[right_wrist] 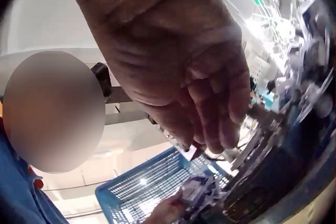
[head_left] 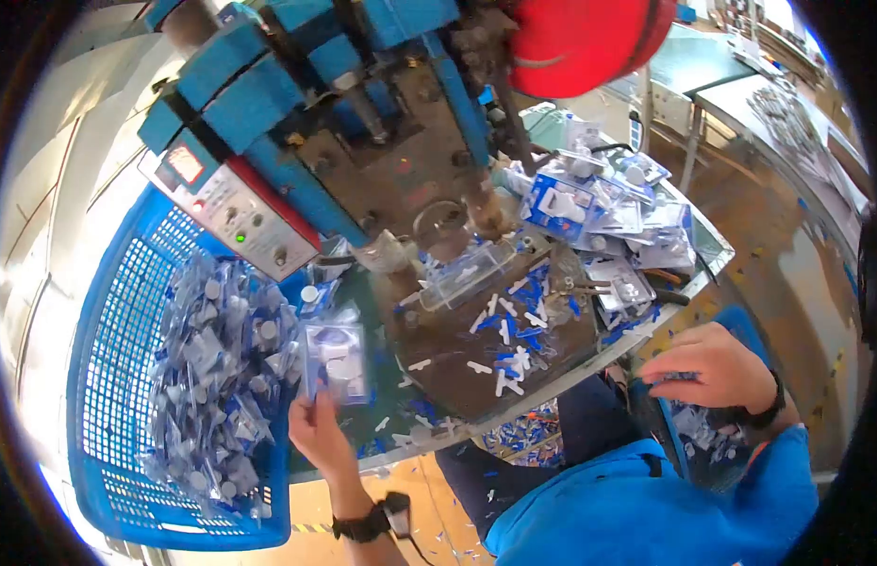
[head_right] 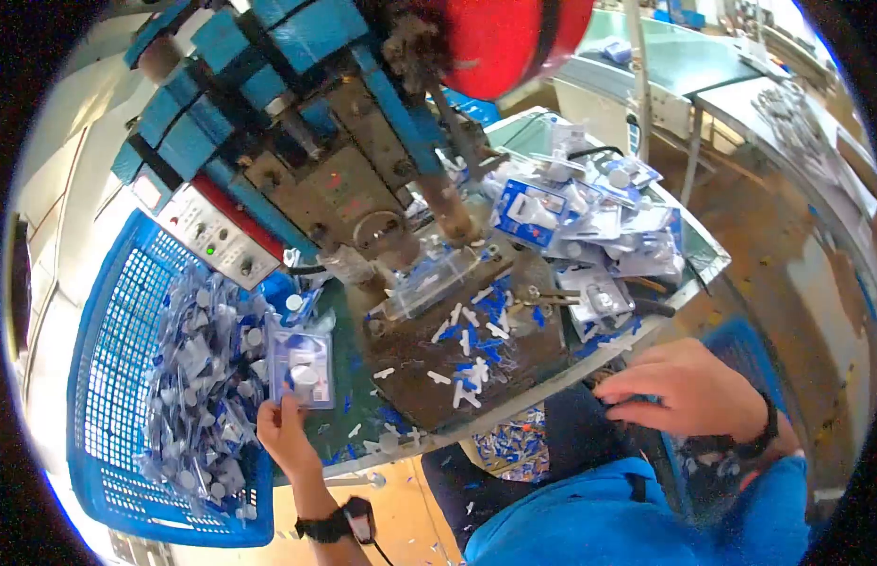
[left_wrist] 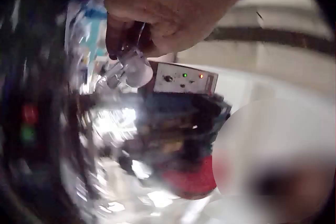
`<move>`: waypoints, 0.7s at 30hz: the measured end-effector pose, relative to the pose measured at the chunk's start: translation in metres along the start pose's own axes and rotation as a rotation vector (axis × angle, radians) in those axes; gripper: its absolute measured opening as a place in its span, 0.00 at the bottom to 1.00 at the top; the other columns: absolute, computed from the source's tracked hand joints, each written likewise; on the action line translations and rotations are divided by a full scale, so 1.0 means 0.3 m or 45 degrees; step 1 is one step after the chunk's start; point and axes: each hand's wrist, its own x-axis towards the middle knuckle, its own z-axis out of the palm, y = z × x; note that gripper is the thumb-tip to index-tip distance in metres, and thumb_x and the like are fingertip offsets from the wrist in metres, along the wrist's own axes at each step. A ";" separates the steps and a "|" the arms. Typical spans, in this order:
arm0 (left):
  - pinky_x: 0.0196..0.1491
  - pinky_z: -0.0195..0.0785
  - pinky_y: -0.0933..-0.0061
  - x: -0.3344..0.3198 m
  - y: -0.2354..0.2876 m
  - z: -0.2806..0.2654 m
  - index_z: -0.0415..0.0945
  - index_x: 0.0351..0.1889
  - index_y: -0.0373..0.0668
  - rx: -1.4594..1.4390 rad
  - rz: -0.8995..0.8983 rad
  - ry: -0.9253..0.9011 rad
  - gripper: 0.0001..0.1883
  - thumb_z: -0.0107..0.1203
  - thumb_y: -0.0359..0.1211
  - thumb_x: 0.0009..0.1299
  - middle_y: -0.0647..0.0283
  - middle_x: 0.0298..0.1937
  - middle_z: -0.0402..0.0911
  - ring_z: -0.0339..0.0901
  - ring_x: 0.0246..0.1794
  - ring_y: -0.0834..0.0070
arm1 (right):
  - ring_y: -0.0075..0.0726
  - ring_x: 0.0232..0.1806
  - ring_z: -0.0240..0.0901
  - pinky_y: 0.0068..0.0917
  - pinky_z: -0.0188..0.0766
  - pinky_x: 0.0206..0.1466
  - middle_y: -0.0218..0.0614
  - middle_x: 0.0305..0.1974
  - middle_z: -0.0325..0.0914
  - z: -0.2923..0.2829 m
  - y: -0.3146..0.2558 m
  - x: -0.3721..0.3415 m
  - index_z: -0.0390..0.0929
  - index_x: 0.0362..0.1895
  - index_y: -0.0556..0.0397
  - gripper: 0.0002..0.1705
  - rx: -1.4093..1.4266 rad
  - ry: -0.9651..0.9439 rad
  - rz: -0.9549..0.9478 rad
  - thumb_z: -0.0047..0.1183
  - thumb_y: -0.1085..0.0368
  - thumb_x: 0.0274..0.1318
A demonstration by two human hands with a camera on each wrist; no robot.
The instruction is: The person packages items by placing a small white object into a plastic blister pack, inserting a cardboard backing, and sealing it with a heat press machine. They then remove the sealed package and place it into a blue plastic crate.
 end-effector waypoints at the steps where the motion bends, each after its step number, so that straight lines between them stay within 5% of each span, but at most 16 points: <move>1: 0.37 0.70 0.72 -0.042 0.015 0.035 0.76 0.39 0.37 -0.518 -0.085 -0.140 0.04 0.55 0.29 0.72 0.63 0.39 0.79 0.74 0.35 0.78 | 0.43 0.37 0.79 0.36 0.75 0.37 0.39 0.36 0.82 0.012 -0.001 0.036 0.84 0.42 0.50 0.13 0.050 -0.017 -0.110 0.64 0.65 0.50; 2: 0.38 0.71 0.72 -0.104 0.042 0.087 0.76 0.40 0.38 -1.039 -0.163 -0.259 0.04 0.54 0.29 0.74 0.65 0.39 0.79 0.74 0.36 0.79 | 0.41 0.37 0.80 0.35 0.76 0.37 0.37 0.36 0.82 0.032 -0.004 0.078 0.84 0.42 0.50 0.12 0.097 -0.036 -0.241 0.64 0.64 0.51; 4: 0.43 0.75 0.68 -0.188 0.096 0.171 0.76 0.40 0.39 -1.240 -0.382 -0.357 0.03 0.54 0.28 0.74 0.63 0.43 0.81 0.78 0.40 0.74 | 0.40 0.38 0.80 0.34 0.77 0.38 0.35 0.37 0.83 0.103 -0.017 0.158 0.84 0.41 0.50 0.11 -0.007 0.105 -0.403 0.63 0.65 0.52; 7: 0.57 0.75 0.61 -0.271 0.151 0.282 0.78 0.44 0.41 -1.439 -0.432 -0.509 0.04 0.54 0.28 0.75 0.61 0.51 0.82 0.80 0.51 0.66 | 0.38 0.39 0.80 0.33 0.78 0.41 0.33 0.39 0.83 0.167 -0.037 0.214 0.84 0.42 0.51 0.11 -0.061 0.216 -0.549 0.62 0.65 0.54; 14: 0.53 0.75 0.66 -0.298 0.219 0.314 0.78 0.46 0.41 -1.454 -0.505 -0.452 0.06 0.55 0.27 0.73 0.63 0.49 0.81 0.80 0.47 0.71 | 0.38 0.41 0.79 0.32 0.78 0.42 0.33 0.47 0.81 0.203 -0.024 0.223 0.82 0.46 0.50 0.17 -0.075 0.385 -0.600 0.66 0.68 0.49; 17: 0.47 0.72 0.66 -0.331 0.204 0.323 0.80 0.45 0.41 -0.444 0.179 -0.226 0.09 0.58 0.24 0.68 0.65 0.44 0.80 0.76 0.41 0.72 | 0.39 0.41 0.79 0.32 0.77 0.42 0.34 0.50 0.80 0.191 -0.053 0.237 0.81 0.48 0.49 0.21 -0.092 0.489 -0.628 0.68 0.69 0.47; 20: 0.43 0.69 0.64 -0.285 0.299 0.304 0.82 0.42 0.42 0.557 1.460 0.223 0.14 0.63 0.23 0.58 0.67 0.40 0.78 0.72 0.39 0.69 | 0.40 0.41 0.78 0.32 0.77 0.42 0.38 0.54 0.77 0.191 -0.060 0.251 0.81 0.50 0.51 0.24 -0.150 0.599 -0.704 0.69 0.70 0.44; 21: 0.44 0.70 0.63 -0.283 0.310 0.307 0.83 0.39 0.43 0.563 1.468 0.109 0.16 0.64 0.25 0.50 0.65 0.43 0.79 0.73 0.44 0.63 | 0.40 0.40 0.78 0.32 0.77 0.42 0.39 0.54 0.77 0.201 -0.064 0.262 0.81 0.50 0.52 0.25 -0.203 0.630 -0.721 0.69 0.70 0.42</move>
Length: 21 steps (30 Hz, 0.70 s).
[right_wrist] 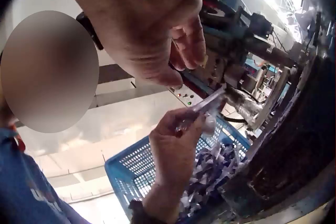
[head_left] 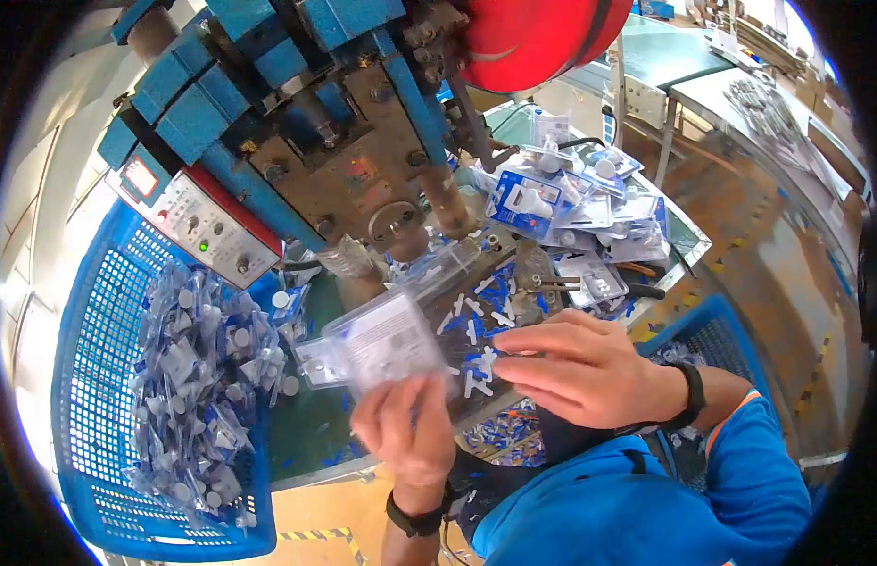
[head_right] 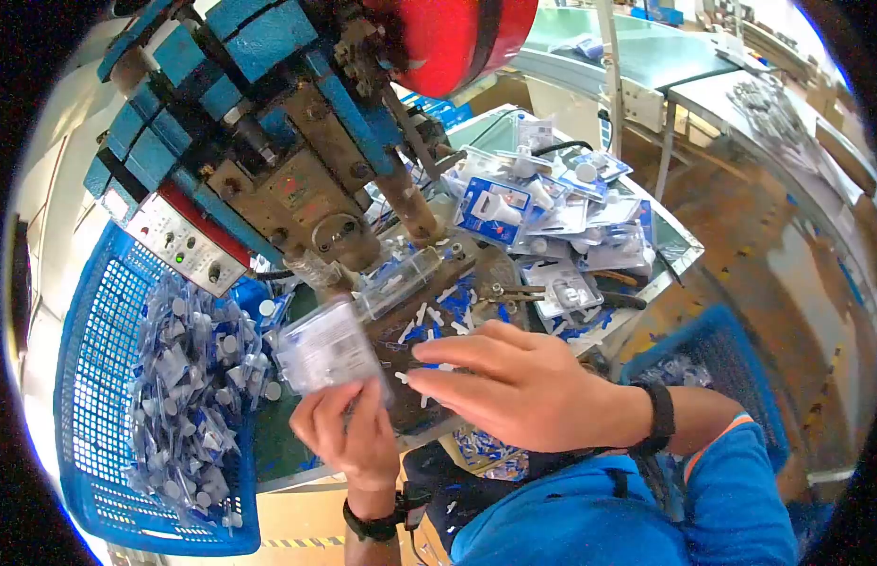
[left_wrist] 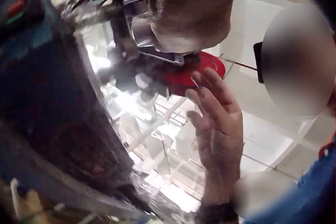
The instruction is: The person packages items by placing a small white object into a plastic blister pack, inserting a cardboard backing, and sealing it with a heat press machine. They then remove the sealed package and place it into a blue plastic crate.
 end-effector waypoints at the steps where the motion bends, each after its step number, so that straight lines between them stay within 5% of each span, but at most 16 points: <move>1: 0.44 0.70 0.63 0.003 0.000 0.019 0.83 0.39 0.42 -0.061 0.036 -0.068 0.16 0.64 0.25 0.50 0.65 0.44 0.79 0.74 0.45 0.62 | 0.40 0.40 0.78 0.32 0.77 0.42 0.39 0.54 0.76 0.017 -0.001 0.009 0.80 0.50 0.53 0.26 -0.052 0.020 -0.032 0.69 0.70 0.41; 5: 0.45 0.72 0.59 0.000 0.008 0.142 0.81 0.39 0.40 -0.241 0.130 -0.160 0.15 0.61 0.25 0.50 0.59 0.47 0.78 0.75 0.47 0.59 | 0.41 0.46 0.74 0.33 0.75 0.49 0.41 0.51 0.74 0.099 0.045 0.023 0.76 0.52 0.62 0.26 -0.233 -0.156 -0.037 0.55 0.65 0.46; 21: 0.58 0.70 0.56 -0.028 -0.065 0.180 0.83 0.42 0.37 -0.517 -0.382 -0.315 0.13 0.66 0.23 0.57 0.49 0.54 0.81 0.77 0.57 0.51 | 0.41 0.53 0.77 0.32 0.78 0.54 0.37 0.46 0.79 0.165 0.234 0.007 0.80 0.38 0.57 0.14 -0.218 -0.104 -0.014 0.56 0.68 0.43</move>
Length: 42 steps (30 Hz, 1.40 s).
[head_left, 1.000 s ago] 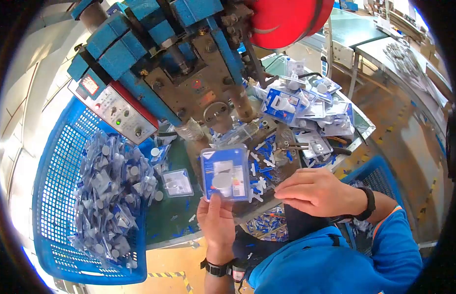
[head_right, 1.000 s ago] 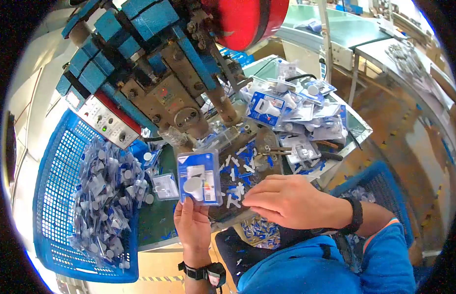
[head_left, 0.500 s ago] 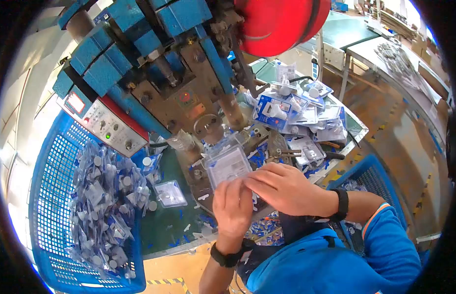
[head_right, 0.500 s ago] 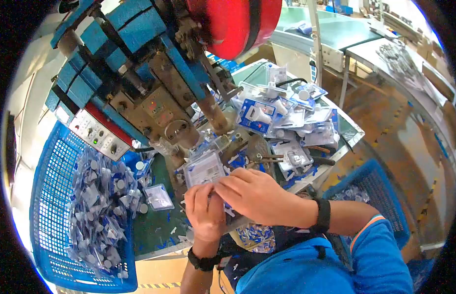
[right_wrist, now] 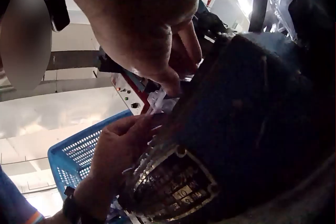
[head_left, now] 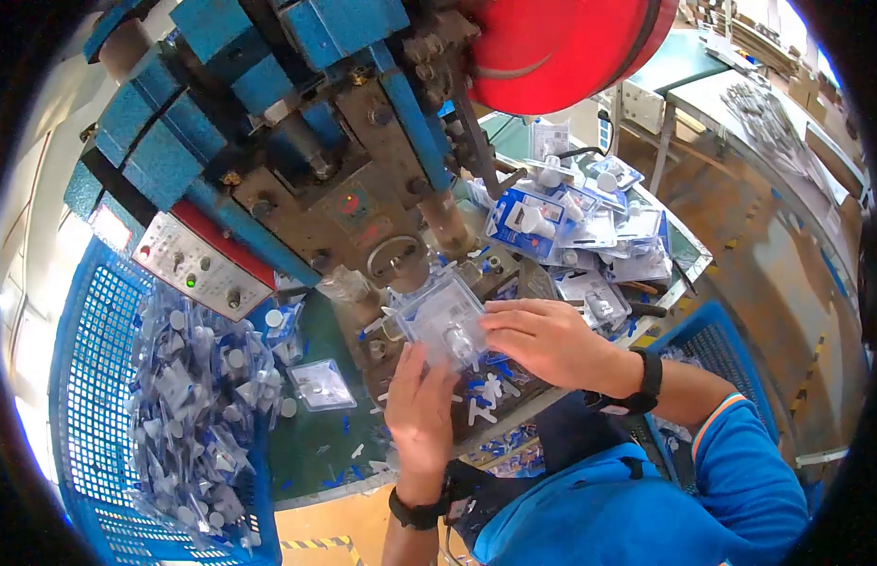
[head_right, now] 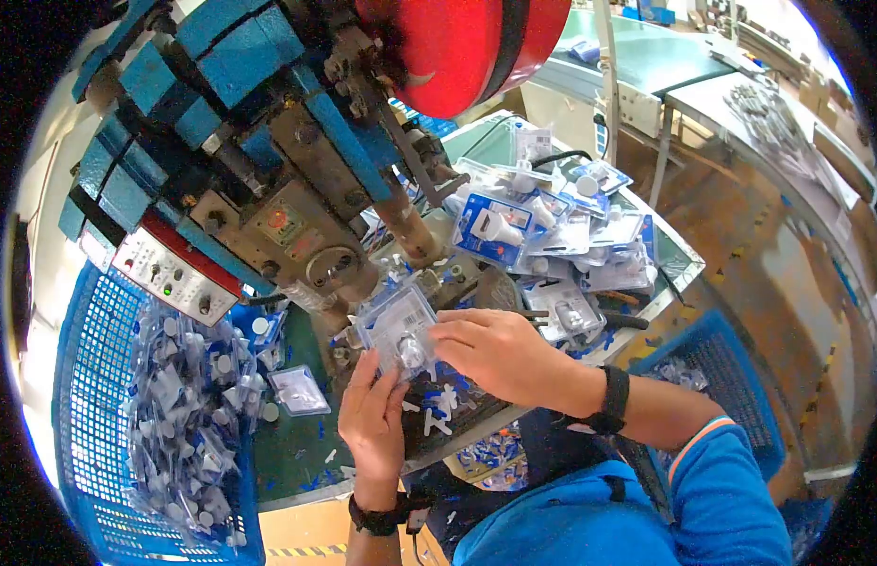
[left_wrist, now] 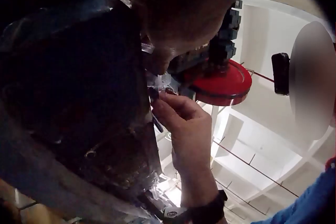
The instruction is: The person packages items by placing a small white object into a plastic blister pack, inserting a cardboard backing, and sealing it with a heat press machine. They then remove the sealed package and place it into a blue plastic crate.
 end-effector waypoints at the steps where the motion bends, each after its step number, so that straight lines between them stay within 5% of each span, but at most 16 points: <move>1: 0.58 0.70 0.57 0.005 -0.001 0.001 0.84 0.41 0.37 0.021 0.009 -0.009 0.13 0.66 0.23 0.57 0.49 0.54 0.81 0.77 0.57 0.51 | 0.41 0.53 0.77 0.32 0.78 0.54 0.37 0.46 0.79 0.005 0.006 0.005 0.80 0.38 0.57 0.14 0.005 -0.001 0.000 0.56 0.69 0.43; 9: 0.59 0.70 0.59 0.063 0.015 -0.037 0.85 0.42 0.40 0.237 0.128 -0.094 0.13 0.66 0.22 0.57 0.51 0.54 0.82 0.77 0.58 0.52 | 0.41 0.53 0.78 0.32 0.78 0.55 0.37 0.46 0.80 0.014 0.008 0.014 0.80 0.40 0.57 0.12 0.042 0.004 0.057 0.57 0.69 0.48; 21: 0.62 0.69 0.62 0.060 -0.024 -0.046 0.84 0.43 0.37 -0.170 -0.159 -0.220 0.13 0.65 0.22 0.59 0.49 0.57 0.80 0.75 0.62 0.53 | 0.41 0.52 0.79 0.32 0.78 0.54 0.38 0.47 0.80 0.024 -0.002 0.018 0.81 0.38 0.57 0.11 0.028 0.001 0.066 0.57 0.69 0.47; 42: 0.63 0.69 0.61 0.061 -0.025 -0.044 0.84 0.41 0.36 -0.184 -0.097 -0.225 0.13 0.66 0.21 0.57 0.49 0.55 0.81 0.75 0.63 0.51 | 0.43 0.52 0.79 0.33 0.79 0.53 0.39 0.47 0.81 0.033 -0.010 0.006 0.81 0.38 0.57 0.11 0.058 0.023 0.127 0.59 0.68 0.48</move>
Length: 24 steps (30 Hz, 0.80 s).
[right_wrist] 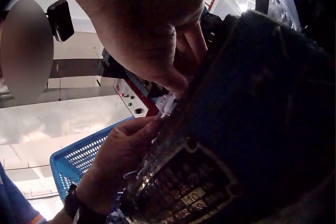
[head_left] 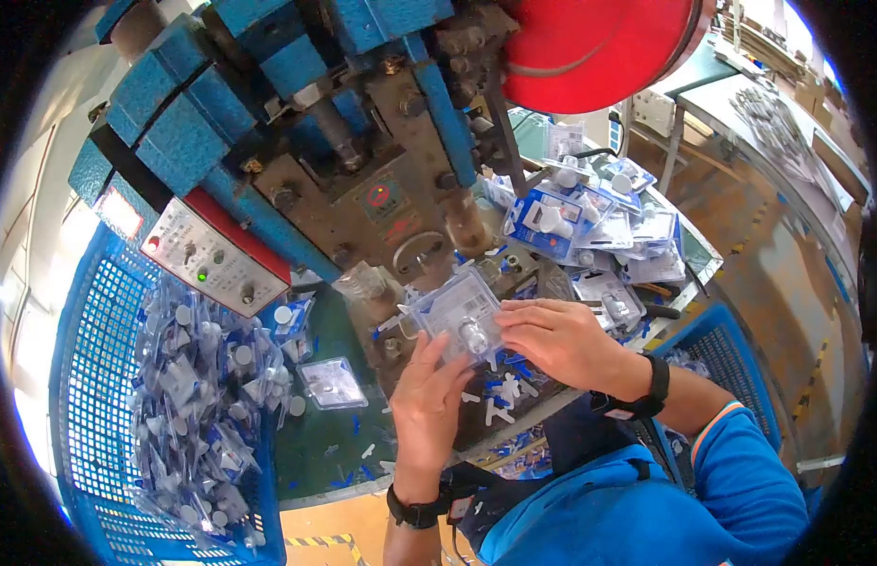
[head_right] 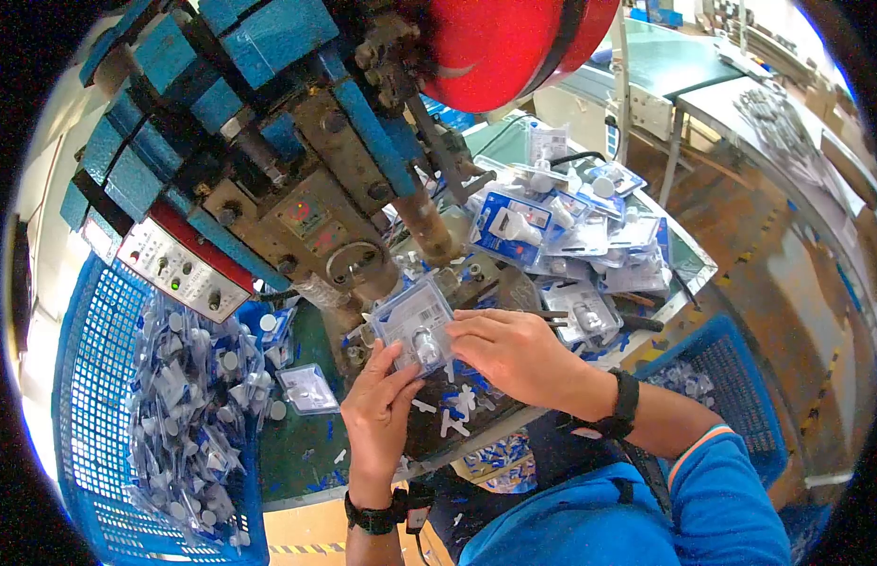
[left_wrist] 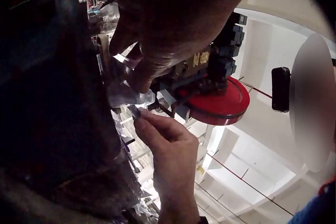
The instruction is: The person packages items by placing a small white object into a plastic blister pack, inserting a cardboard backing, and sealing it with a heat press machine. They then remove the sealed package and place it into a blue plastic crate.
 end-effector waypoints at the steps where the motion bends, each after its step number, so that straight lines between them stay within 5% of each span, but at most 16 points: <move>1: 0.63 0.69 0.61 0.000 0.000 0.001 0.84 0.41 0.36 -0.012 0.000 0.001 0.13 0.66 0.21 0.57 0.49 0.55 0.81 0.75 0.63 0.51 | 0.43 0.52 0.79 0.34 0.79 0.53 0.39 0.47 0.81 -0.001 0.000 0.001 0.81 0.38 0.57 0.11 0.000 0.000 0.000 0.59 0.68 0.48; 24: 0.61 0.70 0.57 0.027 0.022 -0.022 0.84 0.38 0.38 0.099 0.127 0.025 0.13 0.67 0.22 0.55 0.51 0.55 0.81 0.75 0.62 0.48 | 0.40 0.53 0.79 0.33 0.79 0.52 0.33 0.45 0.81 -0.014 -0.011 0.026 0.81 0.35 0.55 0.09 -0.063 0.012 -0.039 0.60 0.70 0.46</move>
